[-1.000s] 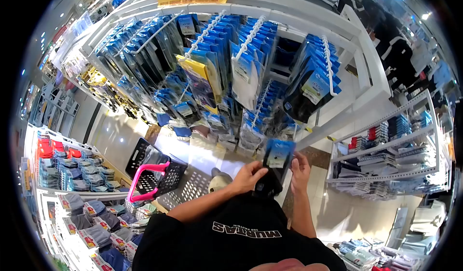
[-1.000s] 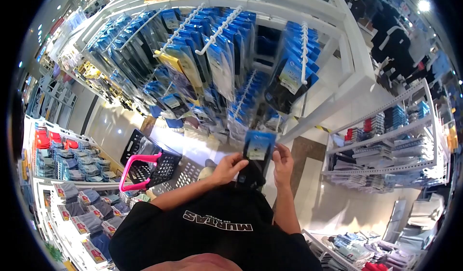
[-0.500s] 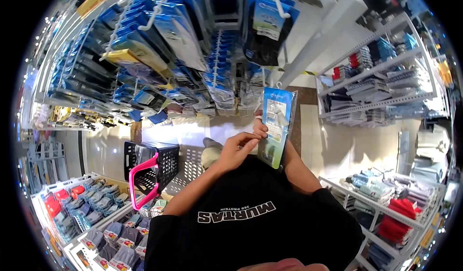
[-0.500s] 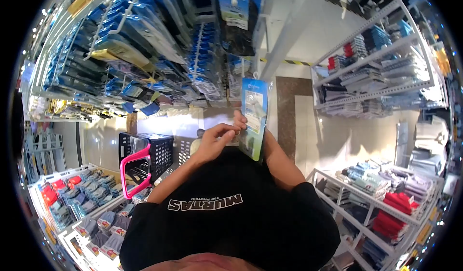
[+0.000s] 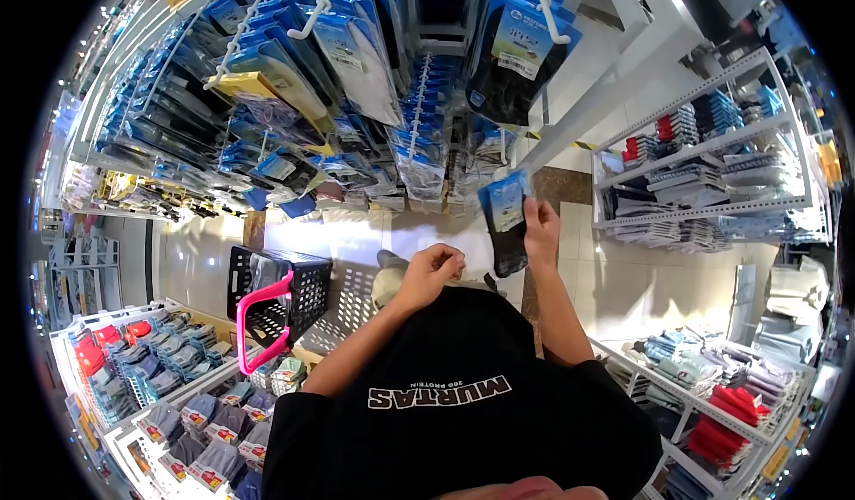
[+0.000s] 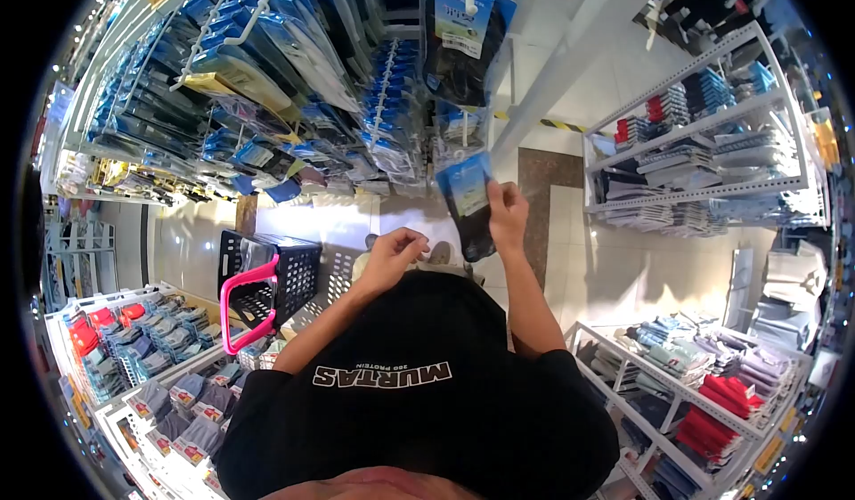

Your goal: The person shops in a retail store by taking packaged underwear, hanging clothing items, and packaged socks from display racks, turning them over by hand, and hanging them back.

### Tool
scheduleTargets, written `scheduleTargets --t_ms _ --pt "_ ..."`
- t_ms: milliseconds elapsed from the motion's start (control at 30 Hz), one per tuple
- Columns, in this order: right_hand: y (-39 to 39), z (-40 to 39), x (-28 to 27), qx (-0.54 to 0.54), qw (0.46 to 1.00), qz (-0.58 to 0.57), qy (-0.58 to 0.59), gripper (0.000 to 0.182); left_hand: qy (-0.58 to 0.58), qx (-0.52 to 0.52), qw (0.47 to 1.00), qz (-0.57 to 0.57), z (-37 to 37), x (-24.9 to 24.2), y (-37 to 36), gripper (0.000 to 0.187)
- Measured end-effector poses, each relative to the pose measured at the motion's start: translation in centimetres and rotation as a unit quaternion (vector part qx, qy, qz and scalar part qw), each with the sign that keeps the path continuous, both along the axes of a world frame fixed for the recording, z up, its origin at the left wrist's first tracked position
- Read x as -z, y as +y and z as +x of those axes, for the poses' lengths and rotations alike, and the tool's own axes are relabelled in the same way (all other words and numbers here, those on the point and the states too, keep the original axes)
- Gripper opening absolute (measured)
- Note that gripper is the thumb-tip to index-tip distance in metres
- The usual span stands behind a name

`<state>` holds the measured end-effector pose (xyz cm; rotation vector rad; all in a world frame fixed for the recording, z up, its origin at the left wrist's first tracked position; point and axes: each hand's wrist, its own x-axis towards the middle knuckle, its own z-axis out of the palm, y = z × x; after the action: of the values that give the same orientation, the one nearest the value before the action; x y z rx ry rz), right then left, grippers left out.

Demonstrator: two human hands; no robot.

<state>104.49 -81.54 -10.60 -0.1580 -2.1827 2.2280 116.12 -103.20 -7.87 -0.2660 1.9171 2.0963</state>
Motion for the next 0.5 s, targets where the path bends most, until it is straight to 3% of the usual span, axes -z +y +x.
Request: scheduleTargets --t_ms 133,233,500 --pt "0.3 -1.4 -0.2 0.073 0.995 0.028 0.057 0.035 -0.012 -0.024 1.000 0.011 0.2 -0.1 -0.4 0.021" --pt "0.0 -2.4 -0.5 0.045 0.989 0.126 0.069 0.034 -0.014 -0.018 1.000 0.006 0.2 -0.2 -0.4 0.021" --pt "-2.7 -4.8 2.9 0.048 0.992 0.091 0.072 0.027 0.009 -0.028 1.000 -0.007 1.1 -0.4 -0.6 0.020"
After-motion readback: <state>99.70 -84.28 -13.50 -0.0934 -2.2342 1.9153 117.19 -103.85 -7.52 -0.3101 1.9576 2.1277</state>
